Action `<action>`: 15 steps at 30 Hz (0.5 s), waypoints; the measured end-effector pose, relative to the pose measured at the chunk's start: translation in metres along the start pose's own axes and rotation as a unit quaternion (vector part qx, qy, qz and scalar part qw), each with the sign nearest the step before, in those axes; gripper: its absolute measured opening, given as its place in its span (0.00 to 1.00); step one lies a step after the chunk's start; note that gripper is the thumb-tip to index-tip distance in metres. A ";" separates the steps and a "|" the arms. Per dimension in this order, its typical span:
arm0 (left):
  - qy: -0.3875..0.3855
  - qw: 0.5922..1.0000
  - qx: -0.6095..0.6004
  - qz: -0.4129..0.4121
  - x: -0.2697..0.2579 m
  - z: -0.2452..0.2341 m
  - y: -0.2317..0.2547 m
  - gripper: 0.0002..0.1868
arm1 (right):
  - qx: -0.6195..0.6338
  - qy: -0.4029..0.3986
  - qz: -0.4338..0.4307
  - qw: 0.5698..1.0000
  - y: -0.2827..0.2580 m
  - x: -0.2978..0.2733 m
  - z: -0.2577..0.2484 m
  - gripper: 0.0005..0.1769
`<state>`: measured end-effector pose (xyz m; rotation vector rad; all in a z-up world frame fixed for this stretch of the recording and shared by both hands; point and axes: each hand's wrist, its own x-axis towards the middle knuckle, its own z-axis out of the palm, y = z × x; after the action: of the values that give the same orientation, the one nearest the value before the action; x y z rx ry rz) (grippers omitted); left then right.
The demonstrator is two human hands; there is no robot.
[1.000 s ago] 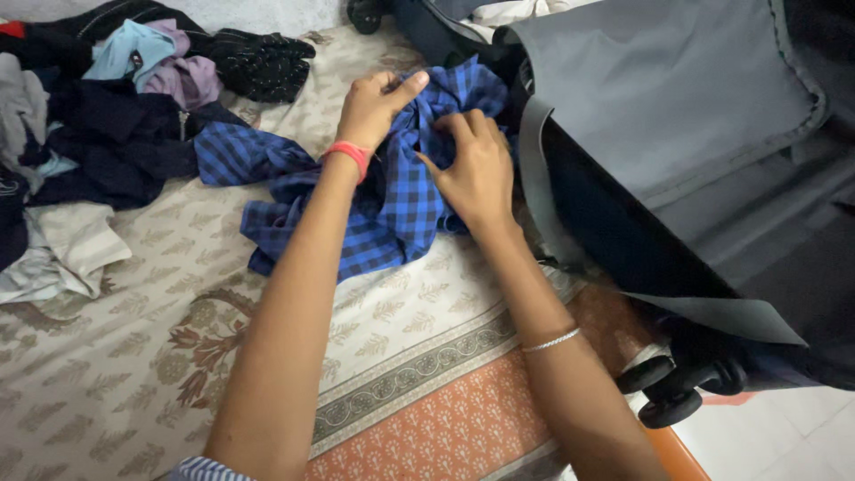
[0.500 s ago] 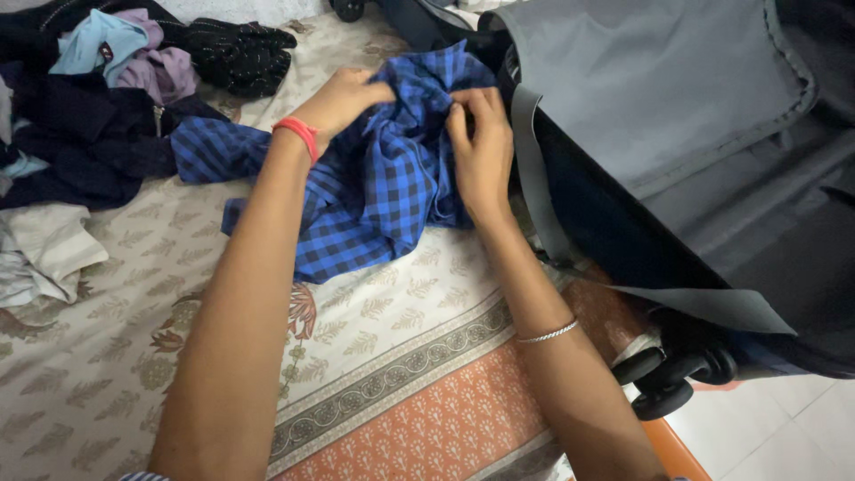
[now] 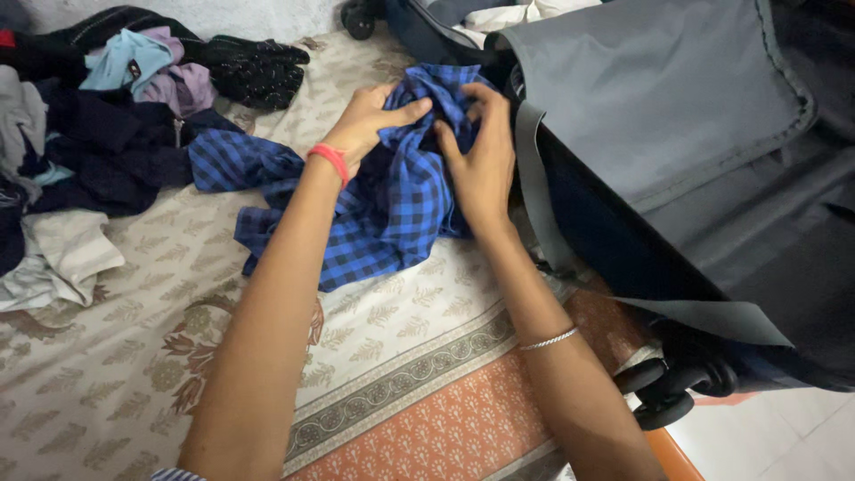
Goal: The person folds a gray and red shirt and a blue checkered shirt on a bed and places the gray shirt into a suitcase.
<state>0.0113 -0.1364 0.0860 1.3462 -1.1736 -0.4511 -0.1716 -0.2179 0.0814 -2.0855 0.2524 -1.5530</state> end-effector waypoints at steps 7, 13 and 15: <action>0.216 0.862 0.454 -0.071 0.017 0.004 0.015 0.20 | -0.006 -0.121 0.054 0.991 -0.026 -0.006 -0.003 0.13; 0.212 0.867 0.438 -0.112 0.012 -0.032 -0.005 0.22 | -0.089 -0.177 0.025 0.980 -0.005 -0.012 0.008 0.06; 0.165 0.890 0.404 -0.133 0.013 -0.056 -0.017 0.22 | -0.049 -0.161 0.010 0.986 -0.001 -0.010 0.004 0.07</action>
<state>0.0697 -0.1229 0.0867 2.2201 -0.9101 0.1198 -0.1713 -0.2115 0.0723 -2.3634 0.2356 -1.1884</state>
